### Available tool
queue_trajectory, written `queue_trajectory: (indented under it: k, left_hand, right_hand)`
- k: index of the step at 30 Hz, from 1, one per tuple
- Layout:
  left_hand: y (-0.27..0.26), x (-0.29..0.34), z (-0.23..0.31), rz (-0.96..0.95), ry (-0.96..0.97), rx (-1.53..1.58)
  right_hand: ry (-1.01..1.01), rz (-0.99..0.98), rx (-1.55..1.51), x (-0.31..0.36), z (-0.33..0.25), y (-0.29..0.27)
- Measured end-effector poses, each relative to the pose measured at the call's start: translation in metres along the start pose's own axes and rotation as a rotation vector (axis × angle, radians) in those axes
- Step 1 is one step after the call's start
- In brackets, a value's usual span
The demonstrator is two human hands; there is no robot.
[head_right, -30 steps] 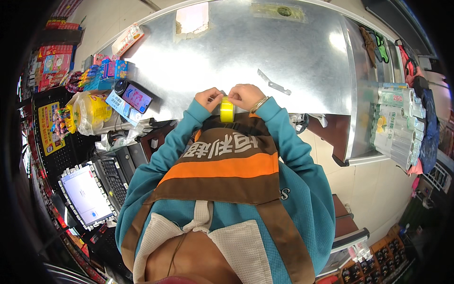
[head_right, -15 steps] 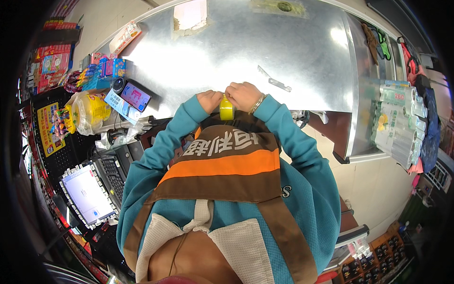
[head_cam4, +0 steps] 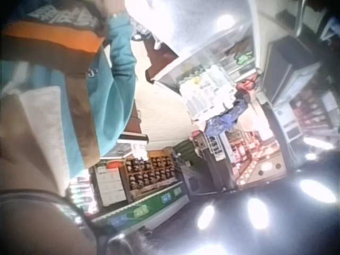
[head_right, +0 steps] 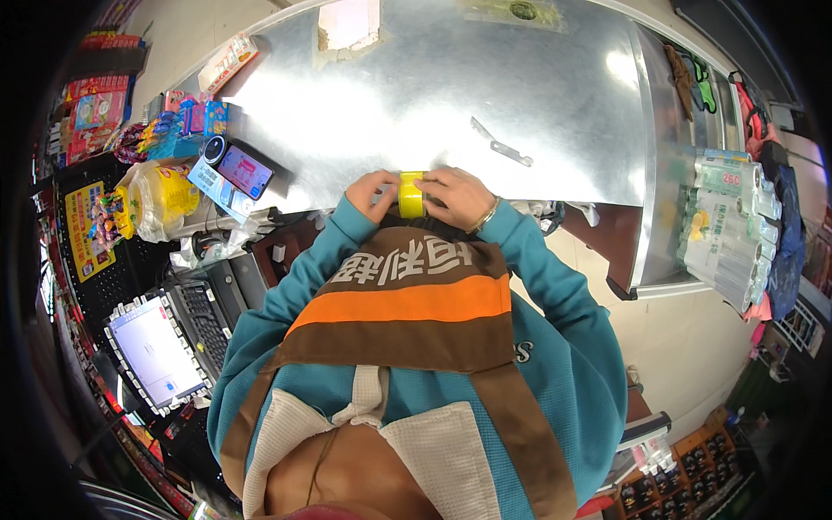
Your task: The person secures a roll of tape on the counter, then scans two bags of produce, accepts cash payment, retrieves change from the cash drawer, and places the items into a plastic bag for the customer.
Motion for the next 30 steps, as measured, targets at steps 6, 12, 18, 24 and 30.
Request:
queue_trajectory:
  k: [6,12,18,24,30]
  left_hand:
    - [0.039,0.018,-0.066,0.047,-0.603,0.785]
    - [0.040,0.018,-0.036,0.029,-0.516,0.813]
    - [0.012,0.006,0.014,0.172,-0.166,0.421]
    - [0.005,0.003,0.030,0.134,-0.111,0.422]
    - [0.006,-0.001,0.029,0.081,-0.146,0.420]
  right_hand:
    - [-0.059,0.000,-0.047,0.001,-0.003,0.008]
    - [0.428,-0.168,-0.629,0.011,0.020,0.035]
    - [0.514,0.009,-1.190,-0.001,0.013,0.046]
    - [0.492,-0.027,-1.209,-0.003,0.004,0.041]
    - [0.515,0.059,-1.197,-0.002,0.008,0.037]
Point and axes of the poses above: each hand's wrist, its own x-axis away from the middle knuckle, its own y-axis out of the palm, z = x × y, the point moved 7 cm from there along -x, towards the middle knuckle, and after that the axes turned 12 degrees about x, right-handed, at the moved point
